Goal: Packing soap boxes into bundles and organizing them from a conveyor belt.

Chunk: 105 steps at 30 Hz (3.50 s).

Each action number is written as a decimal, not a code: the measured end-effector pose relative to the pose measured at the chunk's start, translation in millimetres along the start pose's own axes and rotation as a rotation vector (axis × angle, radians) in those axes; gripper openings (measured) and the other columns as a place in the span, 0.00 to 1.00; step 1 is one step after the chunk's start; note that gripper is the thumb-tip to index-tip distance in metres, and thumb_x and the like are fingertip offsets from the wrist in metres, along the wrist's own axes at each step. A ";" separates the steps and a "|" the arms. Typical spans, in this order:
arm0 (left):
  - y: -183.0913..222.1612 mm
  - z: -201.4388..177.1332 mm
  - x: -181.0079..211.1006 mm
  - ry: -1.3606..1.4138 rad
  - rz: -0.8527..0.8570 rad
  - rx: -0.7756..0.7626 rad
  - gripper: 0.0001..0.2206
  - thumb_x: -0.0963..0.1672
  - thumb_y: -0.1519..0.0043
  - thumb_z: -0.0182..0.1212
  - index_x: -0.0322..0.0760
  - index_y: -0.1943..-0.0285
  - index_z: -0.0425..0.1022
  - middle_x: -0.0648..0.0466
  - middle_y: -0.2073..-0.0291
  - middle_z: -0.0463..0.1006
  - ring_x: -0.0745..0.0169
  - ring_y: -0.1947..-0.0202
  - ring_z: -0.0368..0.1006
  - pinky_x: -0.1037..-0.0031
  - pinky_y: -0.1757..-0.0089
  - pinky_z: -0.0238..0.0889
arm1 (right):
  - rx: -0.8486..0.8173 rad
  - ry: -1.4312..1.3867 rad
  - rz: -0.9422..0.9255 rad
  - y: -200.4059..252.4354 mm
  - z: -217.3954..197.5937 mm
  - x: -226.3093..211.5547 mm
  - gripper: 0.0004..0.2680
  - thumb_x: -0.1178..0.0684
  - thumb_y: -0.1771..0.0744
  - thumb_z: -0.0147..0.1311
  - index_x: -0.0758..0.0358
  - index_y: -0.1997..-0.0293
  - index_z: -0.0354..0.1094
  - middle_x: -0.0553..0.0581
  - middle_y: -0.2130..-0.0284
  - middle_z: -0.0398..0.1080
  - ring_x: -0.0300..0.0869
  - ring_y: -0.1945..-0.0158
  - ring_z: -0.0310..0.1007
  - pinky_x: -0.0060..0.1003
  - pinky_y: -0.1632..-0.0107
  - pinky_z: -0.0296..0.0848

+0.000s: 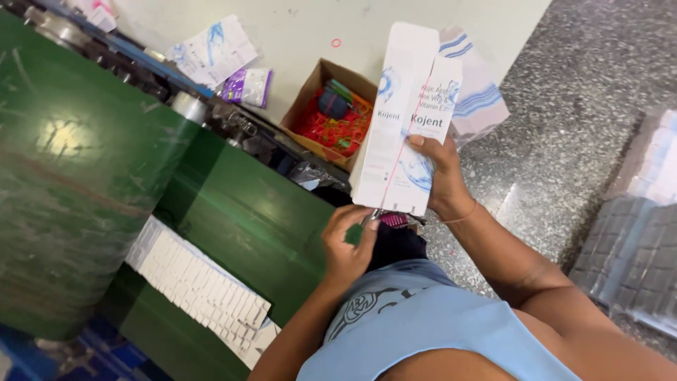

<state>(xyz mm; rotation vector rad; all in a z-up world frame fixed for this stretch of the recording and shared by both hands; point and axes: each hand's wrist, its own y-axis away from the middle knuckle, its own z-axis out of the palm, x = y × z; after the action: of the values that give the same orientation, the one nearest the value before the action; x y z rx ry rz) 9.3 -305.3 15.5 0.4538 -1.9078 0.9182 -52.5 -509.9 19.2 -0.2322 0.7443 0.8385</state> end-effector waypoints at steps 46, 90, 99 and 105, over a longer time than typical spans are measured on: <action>-73.1 118.6 -70.0 -0.401 -0.162 -0.504 0.49 0.51 0.43 0.72 0.50 0.17 0.40 0.27 0.32 0.57 0.21 0.42 0.70 0.47 0.51 0.70 | 0.294 1.997 -0.778 -115.9 -175.6 -50.8 0.12 0.51 0.31 0.63 0.43 0.39 0.77 0.71 0.33 0.60 0.66 0.39 0.60 0.55 0.37 0.65; -6.5 -86.3 24.2 -0.058 -0.327 -0.278 0.19 0.39 0.41 0.66 0.39 0.40 0.76 0.49 0.50 0.82 0.59 0.55 0.81 0.71 0.54 0.74 | 0.145 1.577 -0.973 -79.8 -66.9 23.8 0.22 0.52 0.34 0.65 0.68 0.35 0.63 0.72 0.37 0.60 0.64 0.32 0.56 0.60 0.30 0.57; 182.5 -202.2 58.3 -0.776 -0.943 0.586 0.21 0.49 0.41 0.66 0.39 0.39 0.75 0.47 0.54 0.83 0.54 0.57 0.80 0.65 0.56 0.73 | -0.919 0.937 -0.568 52.0 67.0 128.4 0.13 0.60 0.37 0.62 0.65 0.48 0.68 0.63 0.50 0.71 0.53 0.46 0.75 0.43 0.44 0.74; 256.5 -164.4 65.8 -0.496 -1.404 0.426 0.45 0.57 0.46 0.68 0.44 0.23 0.48 0.43 0.50 0.80 0.52 0.53 0.80 0.63 0.54 0.73 | -1.368 0.949 0.228 94.9 110.9 171.5 0.29 0.53 0.37 0.65 0.63 0.29 0.53 0.65 0.39 0.62 0.51 0.41 0.71 0.40 0.45 0.76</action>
<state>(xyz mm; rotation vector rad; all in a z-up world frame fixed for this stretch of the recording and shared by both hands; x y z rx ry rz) -89.9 -9.8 13.6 2.0593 -1.2149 0.2023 7.9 -294.6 -7.6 -1.8906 0.9502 1.3677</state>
